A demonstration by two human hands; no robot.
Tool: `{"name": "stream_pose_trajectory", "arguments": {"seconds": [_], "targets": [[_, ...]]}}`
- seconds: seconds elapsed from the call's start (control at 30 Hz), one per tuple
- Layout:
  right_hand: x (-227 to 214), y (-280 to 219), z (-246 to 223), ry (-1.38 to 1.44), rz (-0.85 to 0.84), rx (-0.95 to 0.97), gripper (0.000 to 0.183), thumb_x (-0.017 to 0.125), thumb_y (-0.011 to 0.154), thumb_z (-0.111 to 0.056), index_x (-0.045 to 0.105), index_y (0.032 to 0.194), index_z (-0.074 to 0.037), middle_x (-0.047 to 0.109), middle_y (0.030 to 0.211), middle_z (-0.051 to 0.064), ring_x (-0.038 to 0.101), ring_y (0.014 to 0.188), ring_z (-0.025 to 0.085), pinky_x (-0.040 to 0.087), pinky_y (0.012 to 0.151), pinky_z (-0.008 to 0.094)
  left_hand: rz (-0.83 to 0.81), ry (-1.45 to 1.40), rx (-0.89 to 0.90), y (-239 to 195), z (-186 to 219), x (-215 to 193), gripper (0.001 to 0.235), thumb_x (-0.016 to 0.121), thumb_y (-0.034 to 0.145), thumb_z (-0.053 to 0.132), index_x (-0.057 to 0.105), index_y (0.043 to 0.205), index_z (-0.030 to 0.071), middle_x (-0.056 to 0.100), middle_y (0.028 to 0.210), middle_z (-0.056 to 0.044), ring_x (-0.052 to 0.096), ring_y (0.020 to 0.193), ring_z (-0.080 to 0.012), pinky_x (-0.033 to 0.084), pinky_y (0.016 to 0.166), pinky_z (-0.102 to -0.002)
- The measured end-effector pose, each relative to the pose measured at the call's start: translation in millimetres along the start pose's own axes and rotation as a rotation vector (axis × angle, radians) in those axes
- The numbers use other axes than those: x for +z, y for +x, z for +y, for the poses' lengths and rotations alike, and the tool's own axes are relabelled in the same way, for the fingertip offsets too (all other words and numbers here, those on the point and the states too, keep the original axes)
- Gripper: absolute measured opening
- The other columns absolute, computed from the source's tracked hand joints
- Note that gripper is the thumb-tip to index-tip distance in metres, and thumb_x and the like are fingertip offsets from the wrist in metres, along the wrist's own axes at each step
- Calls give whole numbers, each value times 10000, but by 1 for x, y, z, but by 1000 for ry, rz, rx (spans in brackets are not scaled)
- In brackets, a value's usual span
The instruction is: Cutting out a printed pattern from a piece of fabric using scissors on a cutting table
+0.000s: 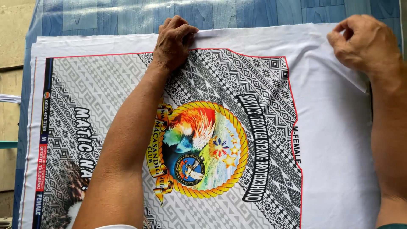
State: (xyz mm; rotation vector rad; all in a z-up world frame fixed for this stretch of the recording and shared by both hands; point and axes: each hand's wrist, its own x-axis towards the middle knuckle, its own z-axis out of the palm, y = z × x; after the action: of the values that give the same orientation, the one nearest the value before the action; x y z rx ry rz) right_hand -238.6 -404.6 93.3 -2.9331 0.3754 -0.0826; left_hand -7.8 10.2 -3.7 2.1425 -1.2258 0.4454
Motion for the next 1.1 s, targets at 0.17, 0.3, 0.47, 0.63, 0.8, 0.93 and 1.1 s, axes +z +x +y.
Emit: {"name": "stream_pose_trajectory", "arguments": {"seconds": [0.17,0.3,0.47,0.63,0.8,0.93,1.1], "targets": [[-14,-9,-12,-28,-199,245,484,566,1023,-538,733,1184,-113,697,1151,144,635,1055,373,469,860,520,-47,181,27,22,31,1,242,732,901,58,767,1128,135,631,1052,-68,529,960,-266,416,742,-388],[-9,-9,-23,-36,-196,230,424,583,1045,-479,677,1173,-86,648,1242,193,609,1100,414,437,919,565,-120,-35,277,48,129,28,93,710,941,69,759,1017,48,695,946,-122,635,780,-250,545,706,-385],[17,-8,4,-73,-9,-12,278,653,1031,-362,745,1014,-101,692,1113,108,660,970,338,519,788,507,-366,26,338,36,185,55,370,598,976,465,662,1259,235,617,1304,-59,558,1188,-293,401,1020,-457],[-11,-34,-48,250,-157,-163,229,767,873,-246,726,1018,-74,669,1077,103,625,904,266,473,791,386,-286,-52,370,24,184,60,415,601,981,500,642,1295,232,585,1383,-22,504,1257,-278,358,1056,-460],[3,-28,-38,170,-56,-230,264,654,979,-165,719,1200,-36,708,1097,123,662,967,266,525,820,412,-303,-35,335,22,186,56,443,559,1005,497,627,1357,236,551,1453,-32,495,1303,-297,331,1111,-480],[-1,-39,-64,112,-343,-22,604,640,943,-413,555,1457,-107,519,1308,216,618,1085,392,540,916,527,-280,0,349,22,187,55,457,571,998,488,618,1367,222,547,1457,-46,492,1304,-299,345,1107,-485],[32,-37,-38,-6,75,-261,173,814,959,-347,767,988,-183,653,1072,55,651,814,243,535,559,393,-378,23,283,22,191,51,523,510,1013,510,512,1453,229,500,1517,-5,422,1394,-287,282,1176,-551]]}}
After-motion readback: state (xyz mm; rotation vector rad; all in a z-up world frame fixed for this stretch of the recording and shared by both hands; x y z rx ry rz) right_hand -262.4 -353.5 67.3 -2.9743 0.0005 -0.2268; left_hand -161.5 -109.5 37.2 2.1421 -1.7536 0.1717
